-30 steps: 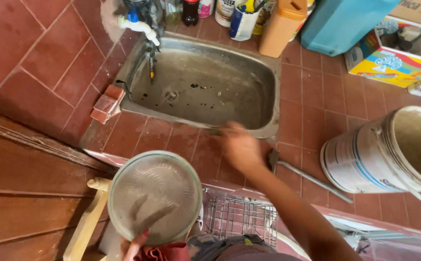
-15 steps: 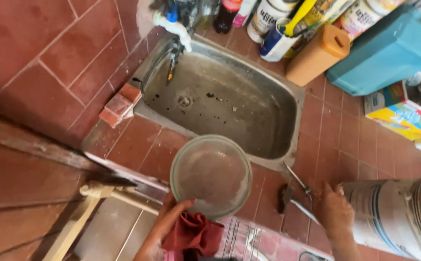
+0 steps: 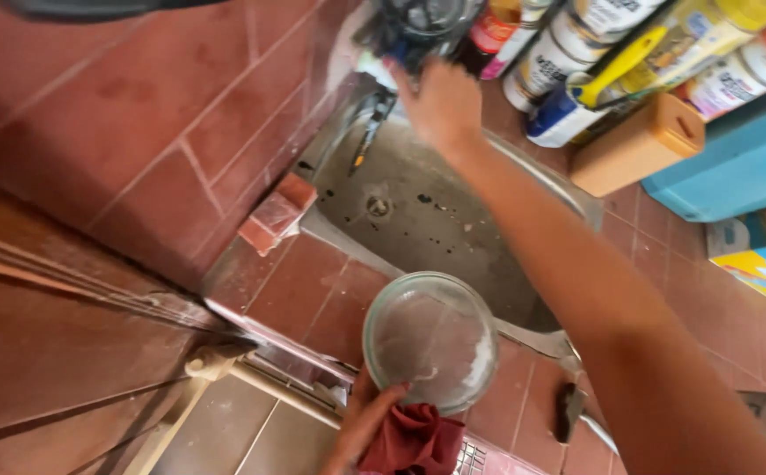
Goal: The person sweeps a small area, then picks up a glass light cover from a table, inspects and wipes it, and finally washes it in a utility sink.
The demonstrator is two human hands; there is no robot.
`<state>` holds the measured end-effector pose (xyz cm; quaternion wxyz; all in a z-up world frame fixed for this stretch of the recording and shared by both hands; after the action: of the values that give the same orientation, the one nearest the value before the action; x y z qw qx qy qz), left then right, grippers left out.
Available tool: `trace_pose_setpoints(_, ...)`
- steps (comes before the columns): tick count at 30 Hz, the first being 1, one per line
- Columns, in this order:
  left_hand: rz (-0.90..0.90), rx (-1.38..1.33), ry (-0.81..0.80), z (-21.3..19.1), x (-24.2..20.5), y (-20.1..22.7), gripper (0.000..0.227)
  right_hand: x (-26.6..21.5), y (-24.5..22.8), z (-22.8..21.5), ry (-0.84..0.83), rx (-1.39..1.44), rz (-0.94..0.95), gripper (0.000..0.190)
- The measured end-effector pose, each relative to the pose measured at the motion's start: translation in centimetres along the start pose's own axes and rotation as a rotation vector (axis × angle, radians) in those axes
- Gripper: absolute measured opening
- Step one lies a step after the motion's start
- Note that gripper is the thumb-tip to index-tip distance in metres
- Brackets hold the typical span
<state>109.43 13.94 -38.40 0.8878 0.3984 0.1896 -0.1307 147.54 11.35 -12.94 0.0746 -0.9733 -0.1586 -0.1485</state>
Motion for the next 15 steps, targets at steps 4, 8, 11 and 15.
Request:
trace_pose_setpoints(4,-0.020,0.062,-0.023,0.8,-0.6,1.7,0.065,4.1,0.4,1.2,0.168,-0.220,-0.056,0.081)
trace_pose_setpoints(8,-0.089,0.133,-0.036,1.5,-1.1,3.2,0.063,5.2,-0.1,1.9,0.283,-0.329,-0.242,0.055)
trace_pose_setpoints(11,0.046,0.098,-0.096,0.9,0.2,1.5,0.064,5.1,-0.6,1.8,0.182,-0.233,-0.307,0.052)
trace_pose_setpoints(15,-0.064,0.065,-0.083,1.7,-0.8,2.9,0.070,4.8,-0.3,1.3,0.178,-0.169,-0.398,0.050)
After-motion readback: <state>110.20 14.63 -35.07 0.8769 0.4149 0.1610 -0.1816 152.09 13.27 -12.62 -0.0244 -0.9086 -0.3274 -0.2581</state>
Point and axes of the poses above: each hand's wrist, its own x-axis towards the middle knuckle, its own z-axis out of the palm, y = z × x, the point moved 8 cm from there along x, towards the middle knuckle, and after that the axes turned 1 degree about -y, right-handed, at the moved point
